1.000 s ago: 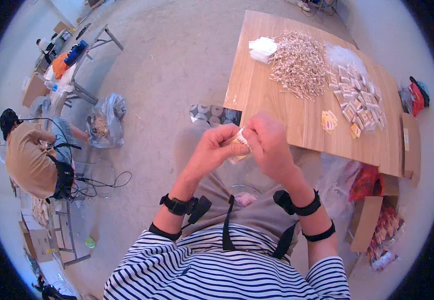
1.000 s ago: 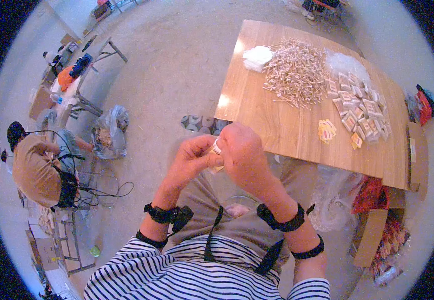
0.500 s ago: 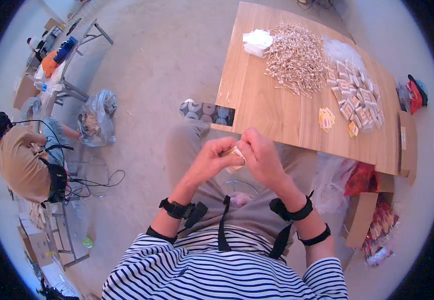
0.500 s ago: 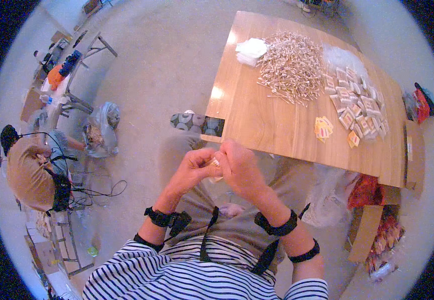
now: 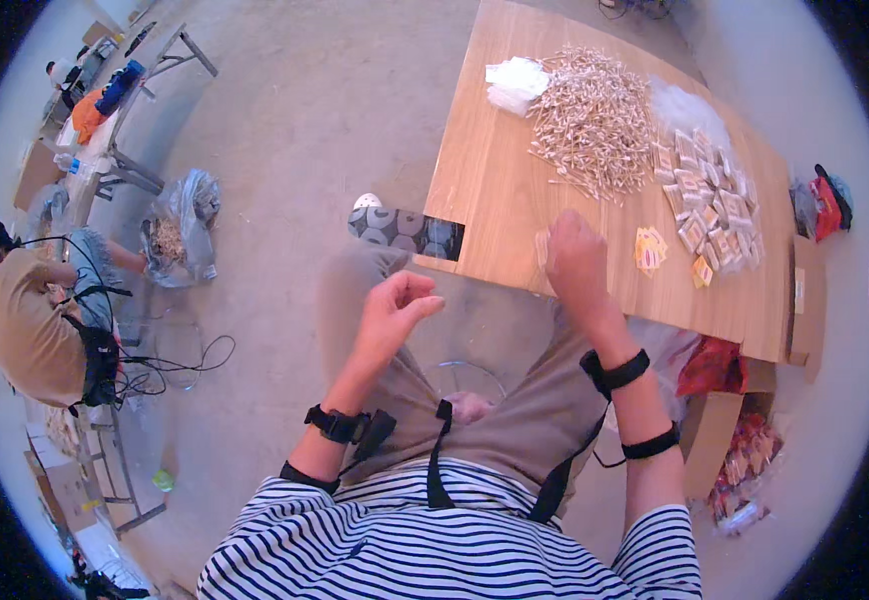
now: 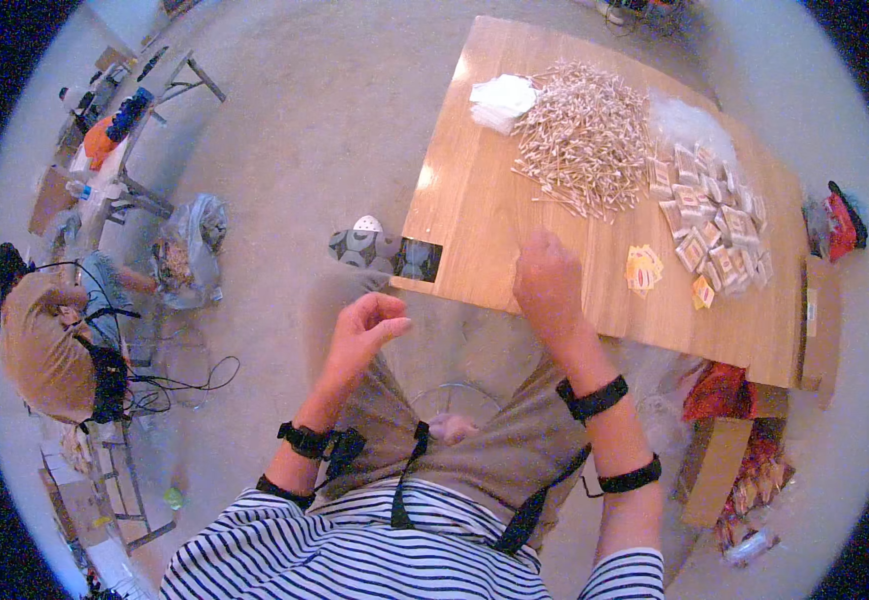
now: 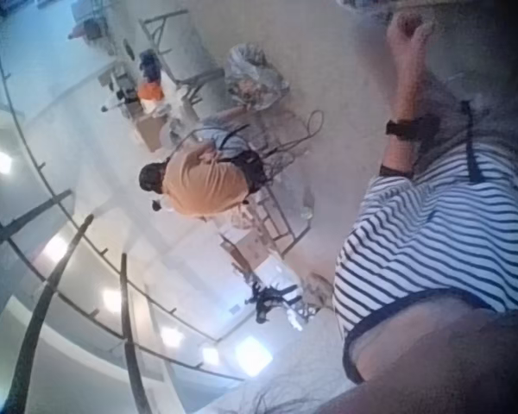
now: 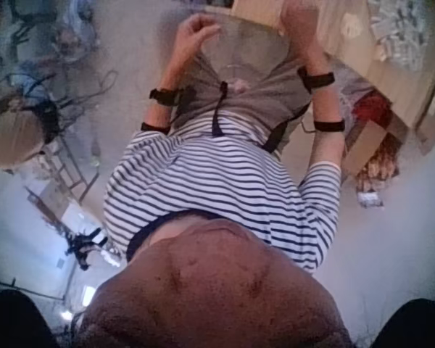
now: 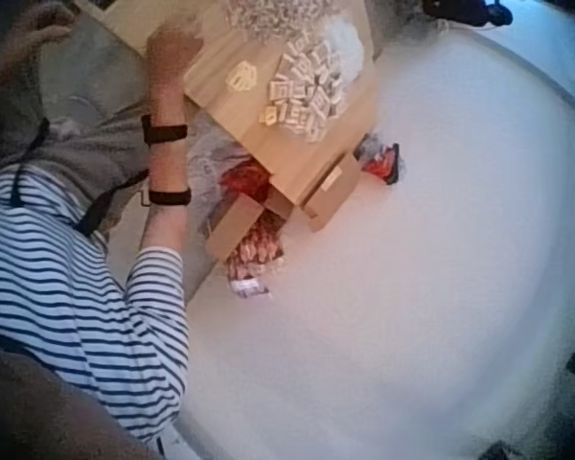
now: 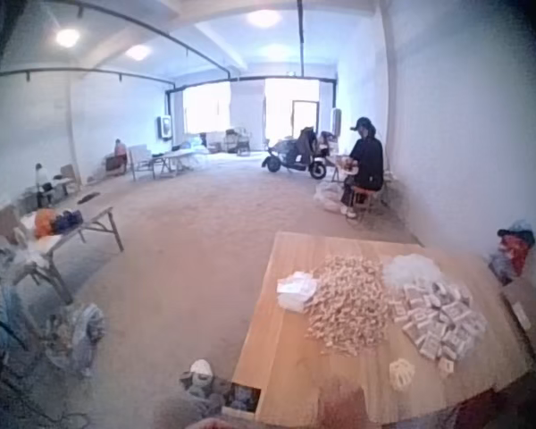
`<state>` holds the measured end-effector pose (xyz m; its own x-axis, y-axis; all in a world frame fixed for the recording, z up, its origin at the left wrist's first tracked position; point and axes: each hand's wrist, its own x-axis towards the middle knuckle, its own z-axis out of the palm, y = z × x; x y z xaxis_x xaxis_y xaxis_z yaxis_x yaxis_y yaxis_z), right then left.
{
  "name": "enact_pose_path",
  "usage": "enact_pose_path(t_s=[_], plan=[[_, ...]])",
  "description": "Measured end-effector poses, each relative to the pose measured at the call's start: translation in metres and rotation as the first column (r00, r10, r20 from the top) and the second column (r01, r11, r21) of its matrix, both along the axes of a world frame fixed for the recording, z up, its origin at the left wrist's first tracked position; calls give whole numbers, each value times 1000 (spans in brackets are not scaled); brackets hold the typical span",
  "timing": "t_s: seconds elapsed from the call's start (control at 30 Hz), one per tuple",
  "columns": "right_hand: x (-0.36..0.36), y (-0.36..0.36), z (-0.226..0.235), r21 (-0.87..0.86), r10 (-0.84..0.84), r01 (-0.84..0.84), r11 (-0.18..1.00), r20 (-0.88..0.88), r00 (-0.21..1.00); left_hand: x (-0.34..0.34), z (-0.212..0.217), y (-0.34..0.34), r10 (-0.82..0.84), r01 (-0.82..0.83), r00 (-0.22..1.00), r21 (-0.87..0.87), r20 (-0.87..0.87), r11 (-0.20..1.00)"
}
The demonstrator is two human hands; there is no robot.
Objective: The person is counting and packing small wooden cotton swabs or sticks into individual paper or plastic packets.
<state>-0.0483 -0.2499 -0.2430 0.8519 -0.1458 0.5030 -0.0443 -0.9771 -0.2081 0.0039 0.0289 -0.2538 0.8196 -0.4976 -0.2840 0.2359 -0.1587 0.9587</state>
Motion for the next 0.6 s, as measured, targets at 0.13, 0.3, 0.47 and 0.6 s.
enact_pose_path(t_s=[0.13, 0.3, 0.47, 0.6], plan=[[26, 0, 14, -51, -30, 29, 998, -20, 999, -3, -4, 3, -23, 21, 999, -40, -47, 999], [37, -1, -23, -113, -7, -9, 994, -143, 990, 1, -2, -9, -13, 9, 998, -62, -64, 998], [39, -2, -12, -98, -24, 8, 995, -165, 986, -5, -2, -1, 6, -7, 1000, -24, -24, 1000], [35, -4, -22, -25, -54, 50, 998, -165, 985, 3, 8, -20, -4, 5, 1000, -48, 19, 999]])
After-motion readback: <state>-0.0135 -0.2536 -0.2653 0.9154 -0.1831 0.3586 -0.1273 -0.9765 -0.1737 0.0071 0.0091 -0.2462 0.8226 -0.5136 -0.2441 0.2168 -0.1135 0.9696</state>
